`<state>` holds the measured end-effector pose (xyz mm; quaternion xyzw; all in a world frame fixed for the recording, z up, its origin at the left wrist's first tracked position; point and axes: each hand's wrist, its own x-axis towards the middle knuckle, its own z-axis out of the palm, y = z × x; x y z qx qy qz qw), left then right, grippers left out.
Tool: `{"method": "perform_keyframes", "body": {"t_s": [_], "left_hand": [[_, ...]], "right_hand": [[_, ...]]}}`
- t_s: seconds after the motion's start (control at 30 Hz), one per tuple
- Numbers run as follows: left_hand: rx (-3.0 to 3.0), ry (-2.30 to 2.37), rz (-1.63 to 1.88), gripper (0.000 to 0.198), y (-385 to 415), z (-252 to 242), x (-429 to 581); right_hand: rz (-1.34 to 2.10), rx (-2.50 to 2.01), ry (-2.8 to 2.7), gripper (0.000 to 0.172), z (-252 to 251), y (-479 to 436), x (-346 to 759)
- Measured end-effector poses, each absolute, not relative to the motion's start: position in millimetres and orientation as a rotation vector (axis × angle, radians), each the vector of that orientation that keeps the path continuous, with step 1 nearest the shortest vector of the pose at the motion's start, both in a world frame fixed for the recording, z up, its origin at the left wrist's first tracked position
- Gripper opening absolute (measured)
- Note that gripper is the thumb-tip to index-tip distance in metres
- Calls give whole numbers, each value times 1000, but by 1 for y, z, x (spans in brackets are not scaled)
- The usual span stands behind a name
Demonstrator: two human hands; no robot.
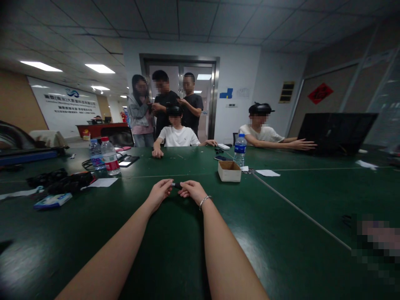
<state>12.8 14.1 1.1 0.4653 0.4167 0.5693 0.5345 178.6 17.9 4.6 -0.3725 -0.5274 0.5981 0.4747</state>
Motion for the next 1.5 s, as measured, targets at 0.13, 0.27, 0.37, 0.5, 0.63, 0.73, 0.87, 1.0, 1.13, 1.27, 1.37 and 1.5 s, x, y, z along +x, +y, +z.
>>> {"method": "perform_keyframes", "body": {"t_s": [0.13,0.27,0.37,0.5,0.63,0.73,0.87,1.0,1.13,1.27,1.37,1.5], "left_hand": [[1138,873,1403,38,8,6,11],[1100,922,1409,37,9,6,12],[1176,1018,1372,39,12,2,13],[1281,950,1384,41,13,0,12],[1240,950,1383,42,10,2,13],[1191,972,1352,42,11,1,14],[1244,962,1342,40,11,1,12],[1329,941,1332,31,7,6,11],[1287,911,1363,35,4,6,13],[1263,985,1420,35,8,6,16],[1382,1091,1624,29,4,36,19],[1895,849,1272,10,-52,129,20]], "right_hand": [[1456,-898,-1284,12,4,18,179],[1463,-885,-1285,10,5,18,179],[1467,-920,-1282,9,5,18,178],[1462,-904,-1277,11,5,18,178],[1469,-899,-1285,13,5,18,178],[1461,-912,-1292,12,4,18,178],[1442,-913,-1301,11,4,18,178],[1461,-908,-1291,10,6,17,177],[1462,-913,-1278,12,8,16,177],[1468,-920,-1270,12,9,16,178],[1484,-895,-1255,12,8,16,179],[1461,-863,-1262,13,3,20,179]]}}
